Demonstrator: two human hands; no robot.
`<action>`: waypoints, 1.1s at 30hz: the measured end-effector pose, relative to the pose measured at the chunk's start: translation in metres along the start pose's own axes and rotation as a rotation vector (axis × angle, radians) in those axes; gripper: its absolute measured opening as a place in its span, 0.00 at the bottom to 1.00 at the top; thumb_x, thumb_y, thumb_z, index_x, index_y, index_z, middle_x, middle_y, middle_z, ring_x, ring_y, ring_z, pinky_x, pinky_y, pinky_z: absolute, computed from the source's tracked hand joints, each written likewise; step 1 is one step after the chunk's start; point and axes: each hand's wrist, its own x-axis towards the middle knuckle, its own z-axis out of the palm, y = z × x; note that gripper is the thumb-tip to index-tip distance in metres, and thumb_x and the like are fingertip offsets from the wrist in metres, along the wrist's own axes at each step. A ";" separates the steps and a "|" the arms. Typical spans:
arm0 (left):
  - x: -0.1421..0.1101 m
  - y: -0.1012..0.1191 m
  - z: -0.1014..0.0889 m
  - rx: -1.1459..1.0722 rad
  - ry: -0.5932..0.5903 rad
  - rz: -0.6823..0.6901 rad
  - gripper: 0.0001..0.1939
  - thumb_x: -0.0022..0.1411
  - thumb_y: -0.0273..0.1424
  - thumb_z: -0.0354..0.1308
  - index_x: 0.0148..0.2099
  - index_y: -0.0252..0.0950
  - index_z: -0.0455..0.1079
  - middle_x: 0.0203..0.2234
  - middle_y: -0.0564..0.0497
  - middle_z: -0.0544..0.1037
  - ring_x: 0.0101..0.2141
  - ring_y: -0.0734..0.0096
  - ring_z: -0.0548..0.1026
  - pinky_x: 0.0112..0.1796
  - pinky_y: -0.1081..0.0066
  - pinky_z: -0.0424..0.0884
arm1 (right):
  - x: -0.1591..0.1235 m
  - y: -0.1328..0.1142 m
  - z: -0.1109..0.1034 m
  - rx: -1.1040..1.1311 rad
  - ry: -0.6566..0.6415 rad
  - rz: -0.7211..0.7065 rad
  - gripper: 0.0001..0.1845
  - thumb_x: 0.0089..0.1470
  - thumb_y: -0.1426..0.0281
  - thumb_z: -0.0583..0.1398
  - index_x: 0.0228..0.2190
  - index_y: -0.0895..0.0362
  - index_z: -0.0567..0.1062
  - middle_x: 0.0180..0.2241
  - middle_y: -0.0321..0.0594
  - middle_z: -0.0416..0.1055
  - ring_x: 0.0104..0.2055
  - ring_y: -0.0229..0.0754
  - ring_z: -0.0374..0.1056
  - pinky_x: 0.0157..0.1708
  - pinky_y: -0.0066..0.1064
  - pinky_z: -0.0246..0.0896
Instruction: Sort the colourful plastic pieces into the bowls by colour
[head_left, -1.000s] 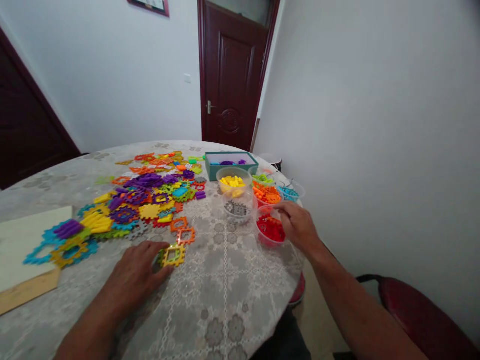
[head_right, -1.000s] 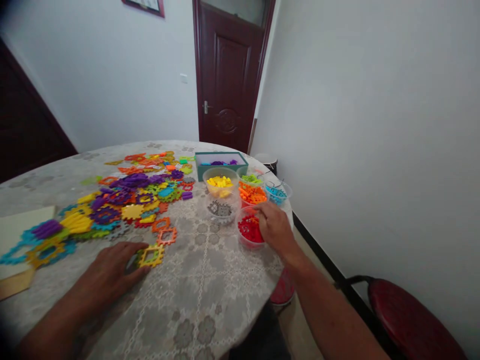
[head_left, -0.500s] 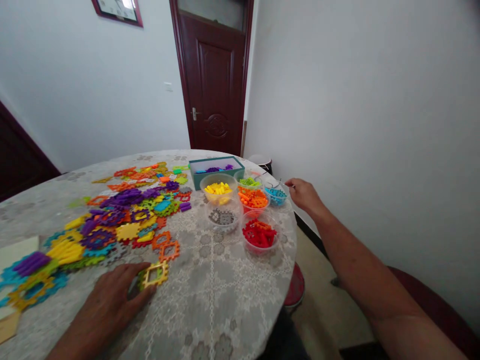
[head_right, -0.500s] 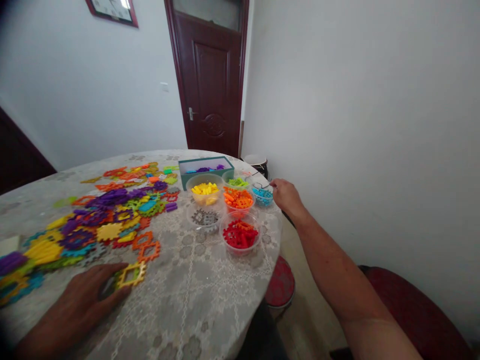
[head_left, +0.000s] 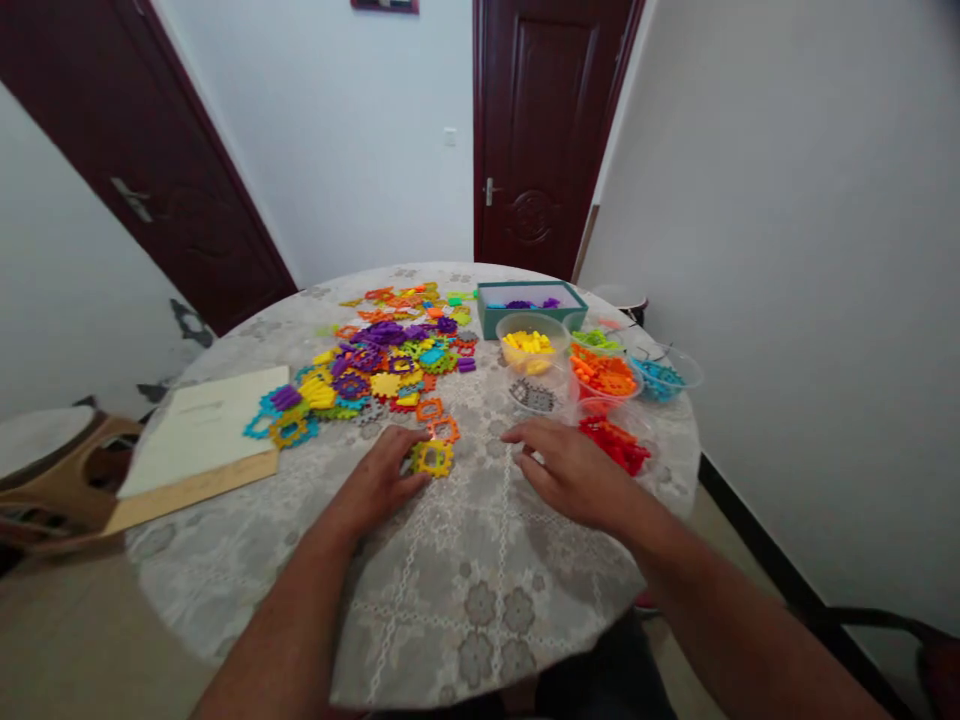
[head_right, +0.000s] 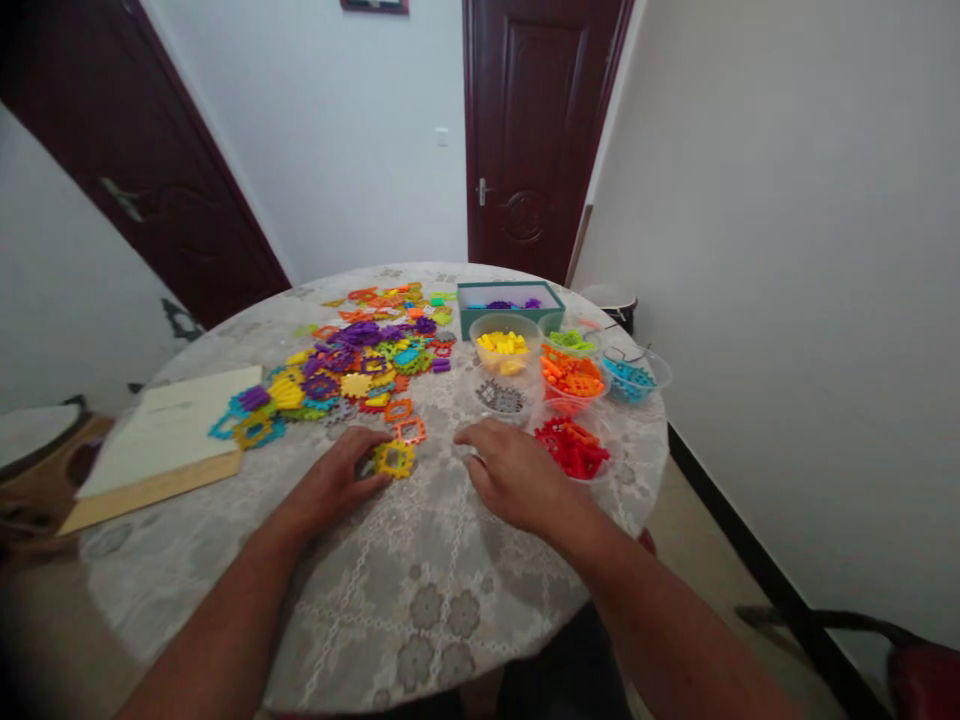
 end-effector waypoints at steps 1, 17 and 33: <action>-0.001 0.001 0.001 -0.017 0.009 -0.002 0.24 0.62 0.33 0.61 0.60 0.41 0.69 0.52 0.45 0.73 0.52 0.59 0.73 0.56 0.57 0.71 | 0.009 0.000 0.013 -0.006 -0.063 0.001 0.17 0.64 0.70 0.58 0.52 0.53 0.77 0.49 0.46 0.78 0.49 0.49 0.75 0.52 0.41 0.67; 0.001 0.001 0.011 -0.200 0.012 0.000 0.28 0.63 0.31 0.60 0.65 0.44 0.68 0.52 0.47 0.79 0.49 0.60 0.77 0.52 0.60 0.73 | 0.055 0.015 0.121 0.276 0.016 0.080 0.17 0.59 0.76 0.60 0.49 0.53 0.78 0.44 0.39 0.79 0.45 0.43 0.72 0.48 0.32 0.64; 0.008 0.011 0.007 -0.700 0.118 -0.355 0.28 0.62 0.47 0.64 0.58 0.36 0.73 0.44 0.46 0.81 0.43 0.58 0.81 0.43 0.57 0.82 | 0.059 0.037 0.125 0.742 -0.020 0.357 0.11 0.60 0.62 0.61 0.40 0.55 0.78 0.25 0.31 0.72 0.24 0.36 0.66 0.25 0.26 0.60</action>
